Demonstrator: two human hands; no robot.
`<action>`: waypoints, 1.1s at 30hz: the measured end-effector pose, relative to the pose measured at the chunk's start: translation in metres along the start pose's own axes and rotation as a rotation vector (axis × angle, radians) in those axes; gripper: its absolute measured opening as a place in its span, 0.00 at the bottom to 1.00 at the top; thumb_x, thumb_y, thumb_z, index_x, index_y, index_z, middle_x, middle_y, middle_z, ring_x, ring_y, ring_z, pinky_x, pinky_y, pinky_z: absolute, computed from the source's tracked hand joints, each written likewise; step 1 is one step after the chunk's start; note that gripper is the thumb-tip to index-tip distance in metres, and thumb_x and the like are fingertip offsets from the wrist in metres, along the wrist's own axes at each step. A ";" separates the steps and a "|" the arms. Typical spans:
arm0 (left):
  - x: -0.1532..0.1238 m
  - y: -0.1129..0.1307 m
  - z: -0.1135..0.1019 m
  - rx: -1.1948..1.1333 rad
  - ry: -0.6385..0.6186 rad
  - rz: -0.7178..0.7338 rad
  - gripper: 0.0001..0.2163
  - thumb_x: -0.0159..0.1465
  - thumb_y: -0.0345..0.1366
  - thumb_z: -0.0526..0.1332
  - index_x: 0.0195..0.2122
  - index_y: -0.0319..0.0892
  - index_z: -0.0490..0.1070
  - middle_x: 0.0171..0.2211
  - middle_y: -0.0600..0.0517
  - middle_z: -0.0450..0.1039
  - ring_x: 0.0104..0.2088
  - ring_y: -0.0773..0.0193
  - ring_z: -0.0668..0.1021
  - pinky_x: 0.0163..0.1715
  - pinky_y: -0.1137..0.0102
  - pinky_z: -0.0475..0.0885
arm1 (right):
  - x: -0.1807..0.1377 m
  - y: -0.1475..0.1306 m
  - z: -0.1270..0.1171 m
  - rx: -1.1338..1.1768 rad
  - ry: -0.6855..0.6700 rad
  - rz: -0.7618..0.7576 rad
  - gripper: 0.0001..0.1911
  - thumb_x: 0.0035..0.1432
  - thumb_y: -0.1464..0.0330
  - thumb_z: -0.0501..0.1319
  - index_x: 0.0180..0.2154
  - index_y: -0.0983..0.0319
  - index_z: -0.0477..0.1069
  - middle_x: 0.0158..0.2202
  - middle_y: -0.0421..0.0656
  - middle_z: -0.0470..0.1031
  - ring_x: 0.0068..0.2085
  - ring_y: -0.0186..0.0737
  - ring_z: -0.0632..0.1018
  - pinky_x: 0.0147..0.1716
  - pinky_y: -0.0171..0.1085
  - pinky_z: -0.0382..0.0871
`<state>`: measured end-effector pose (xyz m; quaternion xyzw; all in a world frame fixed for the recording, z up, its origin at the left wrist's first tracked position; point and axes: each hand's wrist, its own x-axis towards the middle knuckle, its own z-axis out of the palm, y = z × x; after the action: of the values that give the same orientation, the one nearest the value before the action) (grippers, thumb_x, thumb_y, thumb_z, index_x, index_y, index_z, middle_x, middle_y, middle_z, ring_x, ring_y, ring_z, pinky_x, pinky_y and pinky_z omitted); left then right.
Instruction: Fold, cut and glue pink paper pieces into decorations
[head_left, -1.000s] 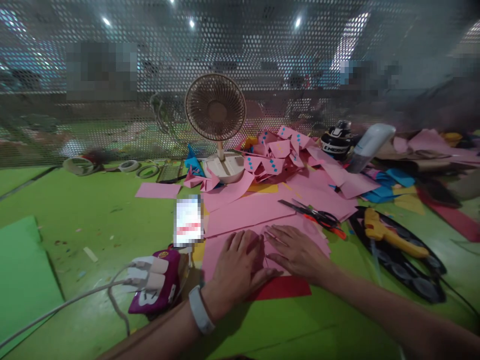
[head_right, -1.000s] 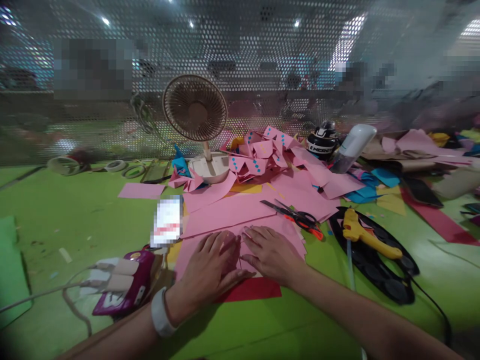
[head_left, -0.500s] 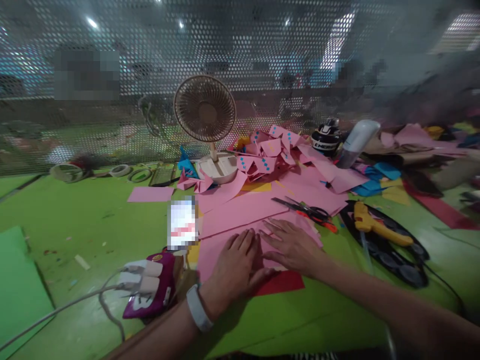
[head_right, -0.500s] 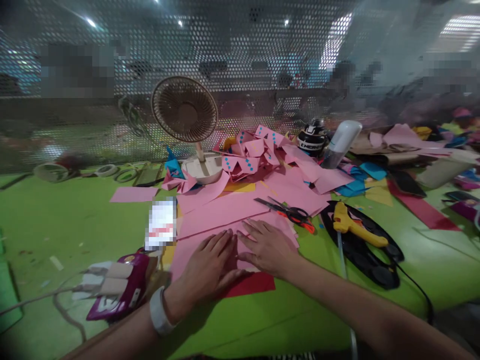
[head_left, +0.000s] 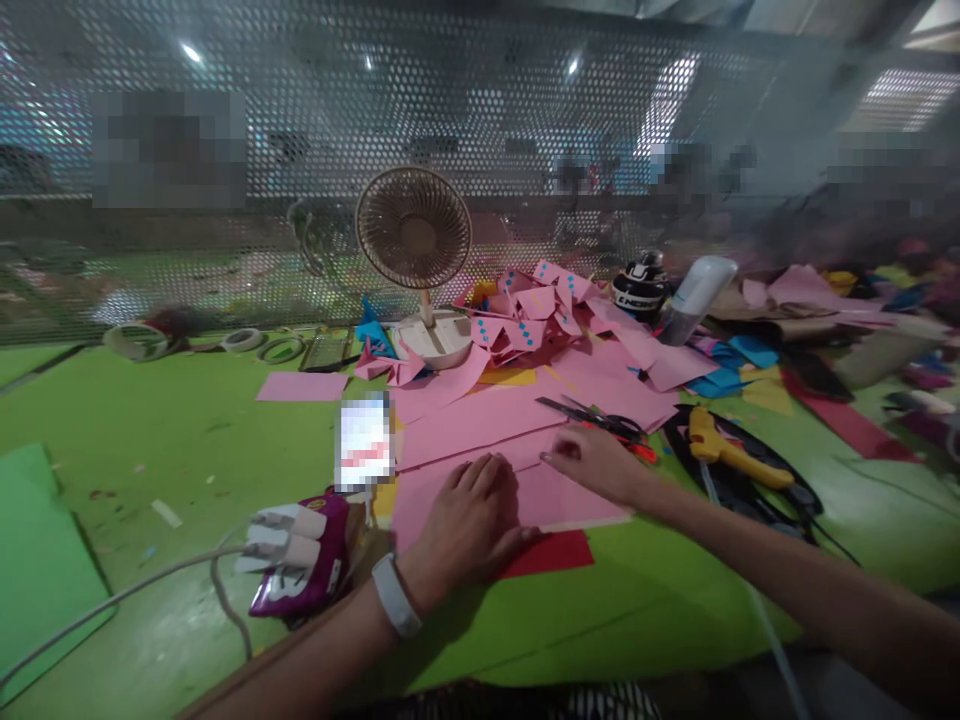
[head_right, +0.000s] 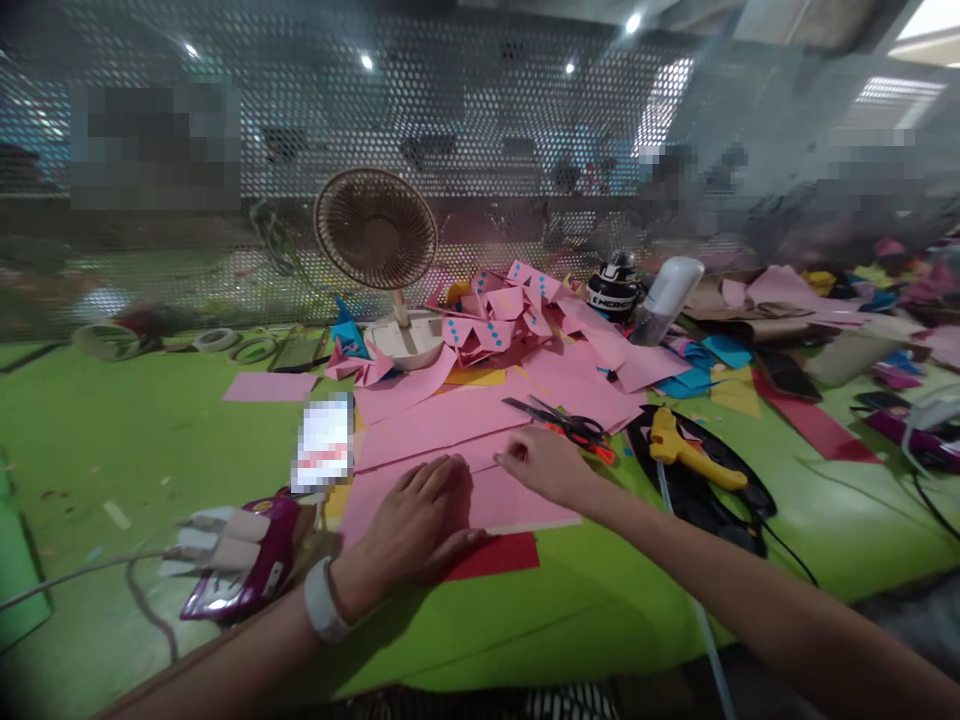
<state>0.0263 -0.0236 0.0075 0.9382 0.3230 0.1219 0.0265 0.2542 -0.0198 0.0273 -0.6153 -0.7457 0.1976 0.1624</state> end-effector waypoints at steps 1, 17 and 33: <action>0.000 0.001 -0.001 -0.011 0.010 0.005 0.33 0.61 0.60 0.47 0.55 0.35 0.62 0.56 0.38 0.63 0.55 0.46 0.66 0.54 0.55 0.60 | 0.008 -0.005 0.000 0.065 -0.076 0.062 0.15 0.59 0.62 0.56 0.28 0.64 0.73 0.23 0.45 0.77 0.26 0.39 0.78 0.29 0.36 0.73; 0.003 0.001 -0.002 -0.013 0.038 0.027 0.30 0.61 0.59 0.49 0.50 0.36 0.64 0.52 0.39 0.64 0.52 0.46 0.66 0.53 0.54 0.61 | 0.041 0.027 -0.002 0.557 -0.547 0.374 0.14 0.48 0.63 0.67 0.20 0.66 0.70 0.14 0.40 0.73 0.16 0.30 0.73 0.14 0.25 0.64; 0.036 -0.006 -0.046 -0.157 -0.095 -0.345 0.20 0.63 0.52 0.52 0.34 0.40 0.74 0.33 0.45 0.74 0.34 0.56 0.76 0.34 0.64 0.70 | 0.058 0.014 0.000 0.456 -0.604 0.299 0.15 0.47 0.63 0.68 0.20 0.69 0.72 0.14 0.42 0.74 0.14 0.28 0.71 0.11 0.25 0.58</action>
<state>0.0389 0.0017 0.0589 0.8685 0.4671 0.0960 0.1355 0.2548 0.0391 0.0200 -0.5794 -0.5992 0.5512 0.0377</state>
